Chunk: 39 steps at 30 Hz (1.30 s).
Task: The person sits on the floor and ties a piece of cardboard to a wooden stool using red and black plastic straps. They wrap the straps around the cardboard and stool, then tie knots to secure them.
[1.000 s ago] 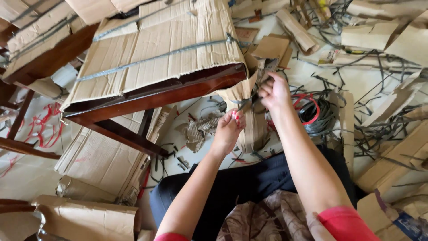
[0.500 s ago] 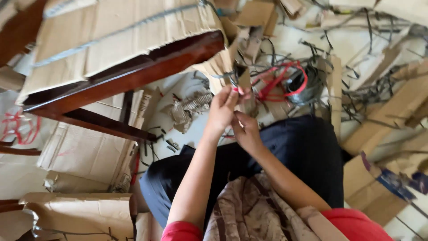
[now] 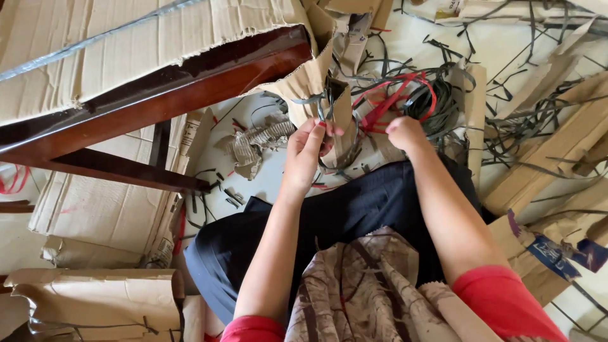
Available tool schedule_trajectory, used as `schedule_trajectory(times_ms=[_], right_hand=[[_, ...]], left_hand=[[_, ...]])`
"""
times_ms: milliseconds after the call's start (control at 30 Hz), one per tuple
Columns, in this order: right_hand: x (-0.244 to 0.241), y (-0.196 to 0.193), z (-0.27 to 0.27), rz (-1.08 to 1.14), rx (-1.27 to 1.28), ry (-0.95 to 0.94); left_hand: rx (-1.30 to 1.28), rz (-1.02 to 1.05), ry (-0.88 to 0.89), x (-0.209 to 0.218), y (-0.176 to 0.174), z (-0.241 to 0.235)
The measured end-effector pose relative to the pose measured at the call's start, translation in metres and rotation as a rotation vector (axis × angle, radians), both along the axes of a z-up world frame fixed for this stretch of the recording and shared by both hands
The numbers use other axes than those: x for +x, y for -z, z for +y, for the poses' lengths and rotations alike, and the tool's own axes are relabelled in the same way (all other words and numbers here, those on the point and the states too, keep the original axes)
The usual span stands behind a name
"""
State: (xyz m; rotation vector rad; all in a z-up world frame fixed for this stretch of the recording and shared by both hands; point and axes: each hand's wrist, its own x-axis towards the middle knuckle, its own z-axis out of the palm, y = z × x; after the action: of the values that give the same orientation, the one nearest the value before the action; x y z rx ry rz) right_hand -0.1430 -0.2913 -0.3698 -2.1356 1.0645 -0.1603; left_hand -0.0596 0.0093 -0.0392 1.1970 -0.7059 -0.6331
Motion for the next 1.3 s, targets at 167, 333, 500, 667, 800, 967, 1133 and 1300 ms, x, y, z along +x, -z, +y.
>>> schedule_trajectory(times_ms=[167, 333, 500, 667, 800, 967, 1133, 1300], right_hand=[[0.039, -0.091, 0.055, 0.04, -0.189, -0.237], [0.087, -0.025, 0.03, 0.222, -0.22, -0.213], [0.092, -0.044, 0.029, 0.208, 0.008, 0.089], [0.06, -0.063, 0.04, 0.017, 0.188, 0.418], [0.036, -0.101, 0.025, 0.045, 0.124, 0.286], [-0.034, -0.225, 0.063, 0.03, -0.043, 0.09], [-0.069, -0.31, 0.109, -0.123, -0.069, 0.076], [-0.077, -0.347, 0.133, -0.425, -0.043, 0.009]], left_hand=[[0.004, 0.003, -0.023, 0.007, 0.008, 0.01], [0.058, -0.005, -0.034, 0.001, -0.001, 0.01], [0.124, 0.044, -0.02, -0.008, -0.026, 0.006], [0.091, 0.254, -0.055, -0.002, -0.02, 0.003], [0.118, 0.256, -0.009, -0.015, -0.044, -0.006], [-0.03, 0.423, -0.004, -0.027, -0.025, -0.025], [-0.213, 0.593, -0.067, 0.003, 0.11, -0.104], [-0.479, 0.758, -0.169, -0.026, 0.022, -0.118]])
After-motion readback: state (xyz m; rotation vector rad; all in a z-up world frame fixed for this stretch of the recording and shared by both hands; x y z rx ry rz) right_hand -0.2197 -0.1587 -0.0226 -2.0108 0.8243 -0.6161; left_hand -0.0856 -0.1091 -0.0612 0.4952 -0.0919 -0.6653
